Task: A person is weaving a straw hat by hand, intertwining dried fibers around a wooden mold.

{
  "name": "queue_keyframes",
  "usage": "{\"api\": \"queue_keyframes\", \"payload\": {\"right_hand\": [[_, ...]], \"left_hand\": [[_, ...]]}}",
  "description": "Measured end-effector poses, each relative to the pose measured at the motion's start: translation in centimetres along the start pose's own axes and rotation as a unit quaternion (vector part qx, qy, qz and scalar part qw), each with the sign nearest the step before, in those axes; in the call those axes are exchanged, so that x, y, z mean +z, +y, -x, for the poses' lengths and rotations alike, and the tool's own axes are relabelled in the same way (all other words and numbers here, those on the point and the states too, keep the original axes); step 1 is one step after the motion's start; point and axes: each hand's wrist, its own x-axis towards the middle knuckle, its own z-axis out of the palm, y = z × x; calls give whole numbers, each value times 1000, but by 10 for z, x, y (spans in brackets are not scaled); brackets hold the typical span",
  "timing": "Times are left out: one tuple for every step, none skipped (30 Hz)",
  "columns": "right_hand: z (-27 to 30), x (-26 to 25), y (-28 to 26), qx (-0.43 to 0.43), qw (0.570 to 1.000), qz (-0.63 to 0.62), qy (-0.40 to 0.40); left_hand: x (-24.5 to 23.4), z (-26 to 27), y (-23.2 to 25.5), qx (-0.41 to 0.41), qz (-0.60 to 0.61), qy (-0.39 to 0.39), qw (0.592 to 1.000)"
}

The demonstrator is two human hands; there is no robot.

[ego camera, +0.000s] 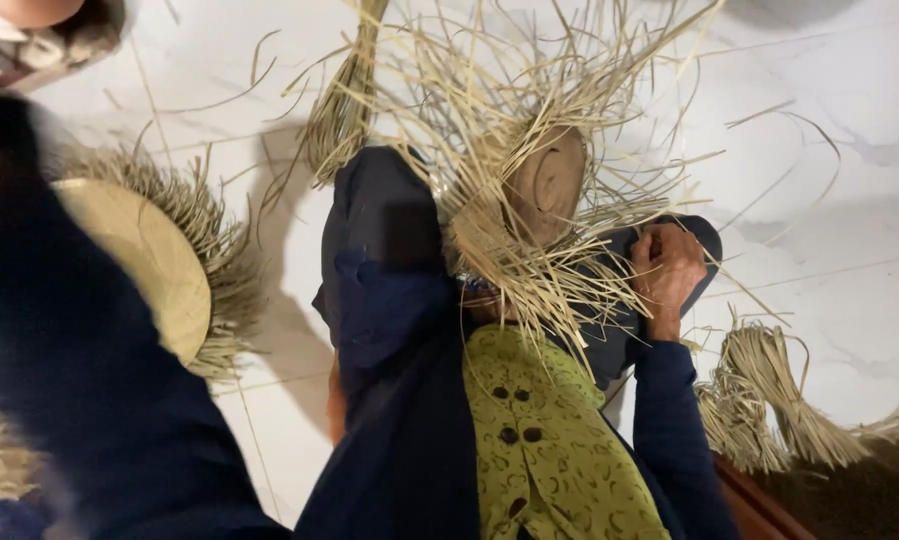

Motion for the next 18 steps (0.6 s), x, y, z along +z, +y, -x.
{"api": "queue_keyframes", "payload": {"right_hand": [[0,-1,-1,-11,1000,11,2],[0,-3,-1,-21,999,25,5],[-6,-16,-13,-23,999,24,5],[-12,-29,-27,-28,999,-23,-4],[-18,-41,-42,-34,997,-71,-12],[-13,-29,-29,-36,997,-72,-15],[-7,-16,-17,-26,999,-30,-8],[-2,-5,-4,-21,1000,12,-4],[-2,-7,-7,-26,1000,12,-9],[-3,-9,-10,-20,1000,3,-13],[-3,-12,-13,-14,1000,-6,-18],[-2,-14,-13,-19,1000,-7,-20],[-2,-18,-13,7,998,-53,-28],[-2,-20,-13,35,994,-100,-33],[-12,-34,-17,31,994,-101,-33],[-20,-48,-23,72,977,-190,-67],[-29,-61,-27,112,949,-278,-100],[-40,-76,-33,113,949,-277,-98]], "left_hand": [[-5,26,-1,2,-13,6,1000],[-6,50,0,4,-23,9,1000],[-5,73,-7,6,-33,13,999],[-4,92,-12,10,-43,15,999],[0,108,-17,14,-52,17,998],[1,152,-33,12,-55,18,998],[1,196,-49,-150,-83,-37,984],[1,244,-65,-310,-108,-93,940],[-2,265,-67,-316,-109,-90,938],[-6,287,-68,-388,-88,-117,910],[-9,308,-69,-456,-65,-144,876],[-15,315,-69,-460,-65,-140,874],[-21,322,-69,-464,-80,-174,865],[-25,326,-70,-465,-95,-208,855],[-30,321,-63,-466,-94,-204,855],[-36,316,-56,-395,-171,-253,866],[-41,311,-48,-319,-246,-298,865],[-40,293,-22,-317,-245,-300,866]]}}
